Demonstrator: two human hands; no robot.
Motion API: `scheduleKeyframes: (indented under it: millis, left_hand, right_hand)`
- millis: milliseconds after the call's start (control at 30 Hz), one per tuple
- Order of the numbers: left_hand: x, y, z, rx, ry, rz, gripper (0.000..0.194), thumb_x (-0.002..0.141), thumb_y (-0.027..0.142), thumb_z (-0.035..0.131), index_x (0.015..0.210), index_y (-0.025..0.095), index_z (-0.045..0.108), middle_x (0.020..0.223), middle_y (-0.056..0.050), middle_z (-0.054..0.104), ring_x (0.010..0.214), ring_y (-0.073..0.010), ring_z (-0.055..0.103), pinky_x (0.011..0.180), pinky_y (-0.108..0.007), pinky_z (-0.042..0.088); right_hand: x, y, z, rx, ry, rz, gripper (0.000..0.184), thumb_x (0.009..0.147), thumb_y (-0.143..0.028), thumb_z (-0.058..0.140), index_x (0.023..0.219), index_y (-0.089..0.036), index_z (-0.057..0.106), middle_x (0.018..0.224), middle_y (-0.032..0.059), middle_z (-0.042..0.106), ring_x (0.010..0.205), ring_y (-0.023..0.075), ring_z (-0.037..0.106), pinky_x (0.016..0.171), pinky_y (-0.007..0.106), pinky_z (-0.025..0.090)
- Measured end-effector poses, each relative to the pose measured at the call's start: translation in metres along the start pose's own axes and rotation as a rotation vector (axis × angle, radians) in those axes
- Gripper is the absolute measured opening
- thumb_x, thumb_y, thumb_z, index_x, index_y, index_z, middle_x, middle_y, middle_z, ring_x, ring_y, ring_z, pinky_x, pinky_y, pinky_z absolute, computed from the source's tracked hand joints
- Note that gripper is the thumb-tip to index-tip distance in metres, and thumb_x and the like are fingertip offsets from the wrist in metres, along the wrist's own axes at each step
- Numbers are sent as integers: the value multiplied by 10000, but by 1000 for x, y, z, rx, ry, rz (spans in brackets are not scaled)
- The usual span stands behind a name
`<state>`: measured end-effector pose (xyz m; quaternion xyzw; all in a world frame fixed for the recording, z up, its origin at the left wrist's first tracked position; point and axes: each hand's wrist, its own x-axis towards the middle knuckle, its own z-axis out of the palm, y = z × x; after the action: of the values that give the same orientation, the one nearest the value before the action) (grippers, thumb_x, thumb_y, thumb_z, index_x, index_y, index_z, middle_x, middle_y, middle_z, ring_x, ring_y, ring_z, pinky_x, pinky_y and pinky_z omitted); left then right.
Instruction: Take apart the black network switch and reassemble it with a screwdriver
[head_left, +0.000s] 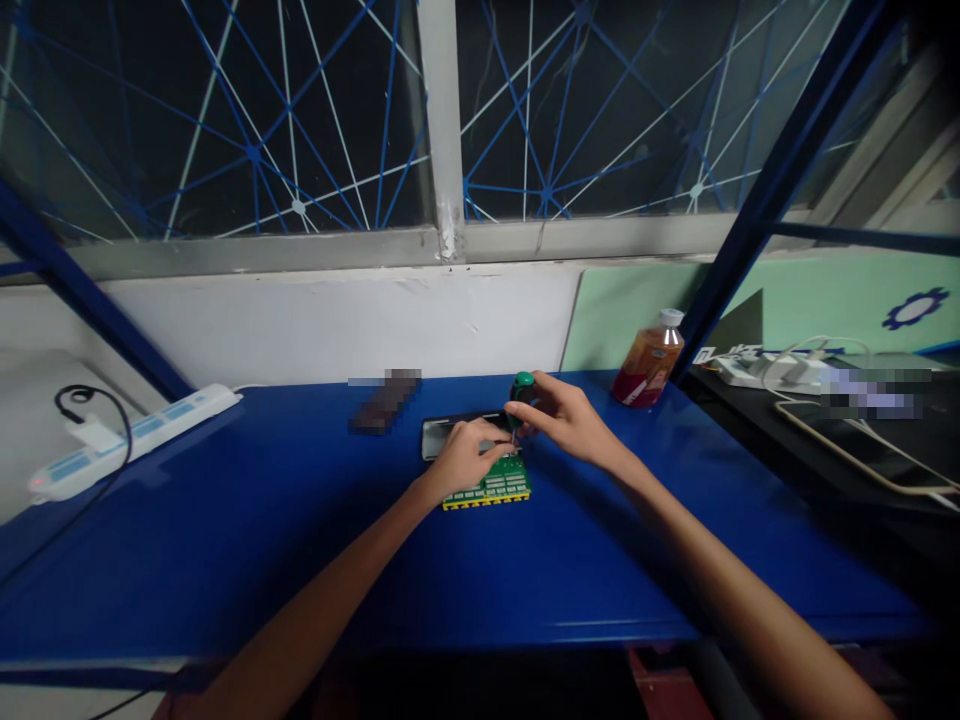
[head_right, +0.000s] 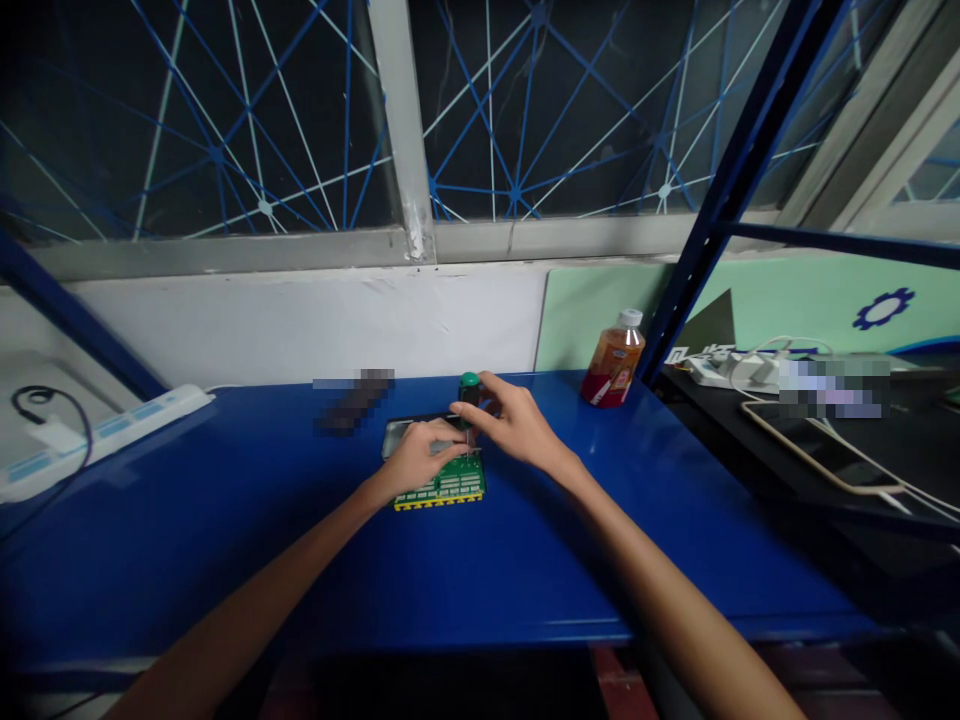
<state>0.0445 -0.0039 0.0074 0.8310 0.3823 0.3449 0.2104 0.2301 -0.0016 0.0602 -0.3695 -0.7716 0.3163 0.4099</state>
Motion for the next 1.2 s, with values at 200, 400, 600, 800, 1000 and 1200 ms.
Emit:
scheduleKeyframes:
  millis: [200, 400, 600, 800, 1000, 1200]
  left_hand:
    - [0, -4, 2, 13, 24, 8, 131, 847, 277, 617, 885, 260, 741, 905, 18, 746, 887, -174, 660, 831, -309, 500]
    - [1, -4, 3, 19, 22, 27, 129, 844, 283, 621, 864, 257, 746, 895, 7, 745, 894, -175, 664, 831, -304, 504]
    - [0, -5, 4, 70, 55, 10, 110, 832, 291, 646, 861, 254, 745, 881, 14, 746, 873, -178, 662, 837, -312, 493]
    - [0, -4, 4, 78, 58, -11, 118, 827, 307, 653, 880, 248, 739, 899, 10, 746, 881, -187, 662, 832, -308, 502]
    - [-1, -3, 2, 16, 22, 33, 161, 866, 240, 587, 933, 248, 734, 1003, -1, 724, 968, -179, 648, 888, -310, 492]
    - [0, -6, 3, 61, 80, 5, 114, 824, 298, 656, 862, 235, 742, 894, -12, 725, 874, -180, 656, 823, -305, 486]
  right_hand:
    - [-1, 1, 4, 1, 11, 3, 300, 826, -478, 601, 970, -219, 555, 760, 1, 621, 591, 138, 605, 527, 278, 460]
    - [-1, -1, 4, -74, 50, 27, 365, 796, -503, 634, 1019, -220, 573, 683, -20, 593, 541, 133, 580, 514, 281, 447]
    - [-1, 0, 5, -61, 35, 19, 366, 775, -485, 659, 1015, -219, 584, 697, -6, 613, 571, 140, 569, 508, 276, 445]
    - [0, 4, 4, -37, -3, 35, 378, 792, -474, 644, 1060, -213, 588, 697, -6, 609, 513, 114, 527, 471, 266, 418]
    - [-1, 1, 7, -19, -19, 23, 356, 817, -449, 620, 1078, -209, 586, 732, 2, 614, 540, 114, 527, 501, 275, 427]
    - [-1, -1, 9, -29, -18, 31, 357, 787, -441, 650, 1049, -206, 595, 776, 20, 631, 630, 147, 556, 547, 293, 455]
